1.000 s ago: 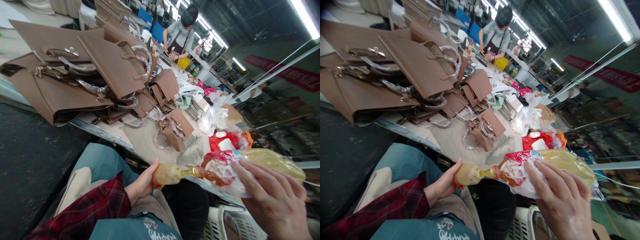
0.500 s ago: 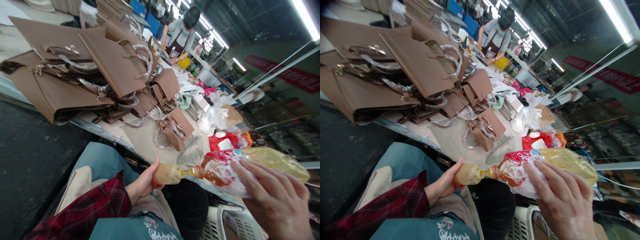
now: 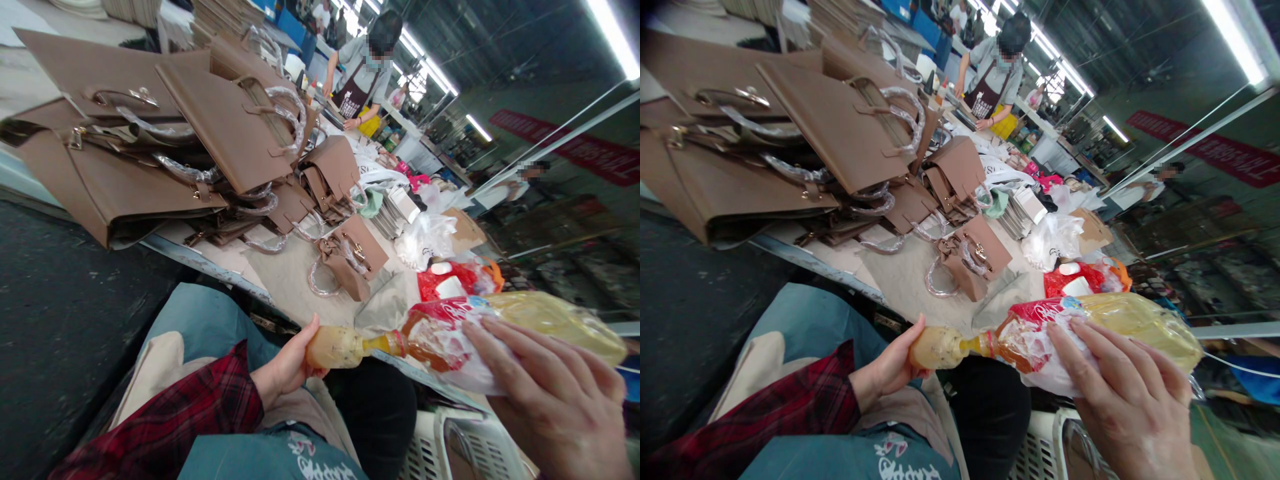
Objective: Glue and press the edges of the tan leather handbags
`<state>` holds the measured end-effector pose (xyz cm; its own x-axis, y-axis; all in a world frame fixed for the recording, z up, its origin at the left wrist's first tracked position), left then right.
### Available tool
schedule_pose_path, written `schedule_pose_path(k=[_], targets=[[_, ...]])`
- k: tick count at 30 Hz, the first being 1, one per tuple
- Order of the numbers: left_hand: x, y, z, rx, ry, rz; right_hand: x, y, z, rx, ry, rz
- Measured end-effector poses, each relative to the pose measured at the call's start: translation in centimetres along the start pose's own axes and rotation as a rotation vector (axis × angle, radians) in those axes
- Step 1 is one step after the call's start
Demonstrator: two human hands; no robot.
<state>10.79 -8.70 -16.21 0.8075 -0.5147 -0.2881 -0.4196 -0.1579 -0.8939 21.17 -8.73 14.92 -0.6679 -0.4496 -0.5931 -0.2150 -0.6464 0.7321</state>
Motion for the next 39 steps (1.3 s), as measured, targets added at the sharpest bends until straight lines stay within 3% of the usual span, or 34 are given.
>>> schedule_pose_path(k=[25, 32, 39], targets=[[0.22, -0.12, -0.05, -0.012, 0.028, 0.005, -0.01, -0.02, -0.18, 0.016, -0.021, 0.021], [0.07, -0.33, -0.02, -0.001, 0.023, 0.014, -0.62, 0.2, -0.24, 0.046, -0.199, 0.103], [0.08, -0.38, -0.1, -0.01, 0.029, 0.011, -0.26, 0.42, -0.07, 0.022, -0.169, 0.1]])
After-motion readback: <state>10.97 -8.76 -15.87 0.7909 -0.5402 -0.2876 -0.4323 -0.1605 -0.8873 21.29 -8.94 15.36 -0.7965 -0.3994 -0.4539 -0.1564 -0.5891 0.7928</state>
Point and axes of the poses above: each hand's wrist, its own z-axis towards the middle knuckle, its own y-axis out of the back of the hand, x = y × z, the point moved 9 cm from there along z, towards the middle knuckle, and after that the axes turned 8 degrees about -y, right-handed, at the moved point
